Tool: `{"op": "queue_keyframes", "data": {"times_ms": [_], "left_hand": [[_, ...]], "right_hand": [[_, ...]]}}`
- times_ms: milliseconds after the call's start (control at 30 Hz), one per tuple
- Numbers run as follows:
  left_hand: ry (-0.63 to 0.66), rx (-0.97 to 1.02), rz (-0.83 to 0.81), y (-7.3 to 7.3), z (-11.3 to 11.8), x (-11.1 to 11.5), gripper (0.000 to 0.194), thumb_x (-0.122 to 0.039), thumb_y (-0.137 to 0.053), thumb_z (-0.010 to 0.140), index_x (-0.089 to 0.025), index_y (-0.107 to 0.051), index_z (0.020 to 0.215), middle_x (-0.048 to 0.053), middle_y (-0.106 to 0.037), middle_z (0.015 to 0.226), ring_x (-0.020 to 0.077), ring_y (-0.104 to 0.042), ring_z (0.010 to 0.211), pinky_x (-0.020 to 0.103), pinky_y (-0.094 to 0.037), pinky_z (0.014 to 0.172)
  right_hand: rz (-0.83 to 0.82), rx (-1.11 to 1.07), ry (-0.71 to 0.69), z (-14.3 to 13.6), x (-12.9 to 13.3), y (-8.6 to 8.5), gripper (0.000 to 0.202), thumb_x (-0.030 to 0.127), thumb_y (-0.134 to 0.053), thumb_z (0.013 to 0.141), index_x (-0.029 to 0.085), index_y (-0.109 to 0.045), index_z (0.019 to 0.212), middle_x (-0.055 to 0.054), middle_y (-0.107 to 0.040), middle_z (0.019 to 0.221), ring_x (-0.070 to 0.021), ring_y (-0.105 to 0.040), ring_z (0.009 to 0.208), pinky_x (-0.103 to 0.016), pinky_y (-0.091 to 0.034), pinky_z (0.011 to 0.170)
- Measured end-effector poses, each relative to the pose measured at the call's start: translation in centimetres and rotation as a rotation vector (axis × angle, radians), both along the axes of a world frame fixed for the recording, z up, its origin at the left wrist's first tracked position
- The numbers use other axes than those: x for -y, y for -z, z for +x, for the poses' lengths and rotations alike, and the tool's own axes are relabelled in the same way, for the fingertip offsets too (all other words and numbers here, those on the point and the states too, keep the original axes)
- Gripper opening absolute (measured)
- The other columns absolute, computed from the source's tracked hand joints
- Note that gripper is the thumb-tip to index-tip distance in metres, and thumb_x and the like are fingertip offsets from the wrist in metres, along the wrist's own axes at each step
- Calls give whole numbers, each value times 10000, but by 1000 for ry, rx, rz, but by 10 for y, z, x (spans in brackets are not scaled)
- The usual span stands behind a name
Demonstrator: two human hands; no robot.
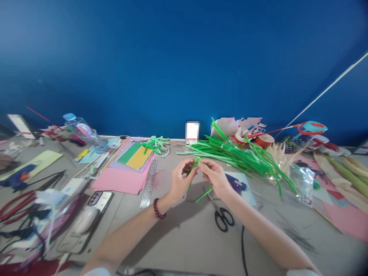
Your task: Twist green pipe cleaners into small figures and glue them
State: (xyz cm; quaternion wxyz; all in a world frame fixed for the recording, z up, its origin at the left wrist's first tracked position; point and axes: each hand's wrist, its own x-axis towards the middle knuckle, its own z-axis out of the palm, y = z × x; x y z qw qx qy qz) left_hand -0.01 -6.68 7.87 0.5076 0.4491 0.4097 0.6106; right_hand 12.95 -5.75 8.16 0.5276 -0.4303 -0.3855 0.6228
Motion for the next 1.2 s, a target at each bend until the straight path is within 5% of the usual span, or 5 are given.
{"op": "queue_keyframes", "data": {"times_ms": [333,567,933,1200], "left_hand": [[129,19,-10,-3,-3,-1,263,-341,-695,717,-189,-572,894,25,-664,709,135,-610,612,259,-477,621],[101,-54,52,0,-3,-2,222,-320,-653,756,-186,-535,888,19,-654,696,143,-638,631,246,-479,594],[41,-365,245,2,-10,-4,161,-278,-609,782,-176,-563,898,38,-679,774,144,-658,685,254,-513,652],[113,-208,159,7,-3,-2,182,-305,-612,788,-169,-555,894,41,-685,777,169,-681,722,269,-540,659]], "right_hand": [[50,-2,-45,-2,3,-3,339,383,-754,629,189,-569,837,64,-486,581,-19,-256,398,-200,-132,385],[132,42,69,1,3,-4,255,373,-730,670,192,-593,787,54,-480,623,-21,-262,416,-209,-148,395],[-76,-146,-76,3,0,1,262,371,-759,621,167,-605,682,56,-453,524,-22,-258,396,-197,-144,388],[-55,-184,-47,3,2,-1,279,290,-757,599,177,-502,588,89,-366,452,-22,-216,379,-186,-112,387]]}}
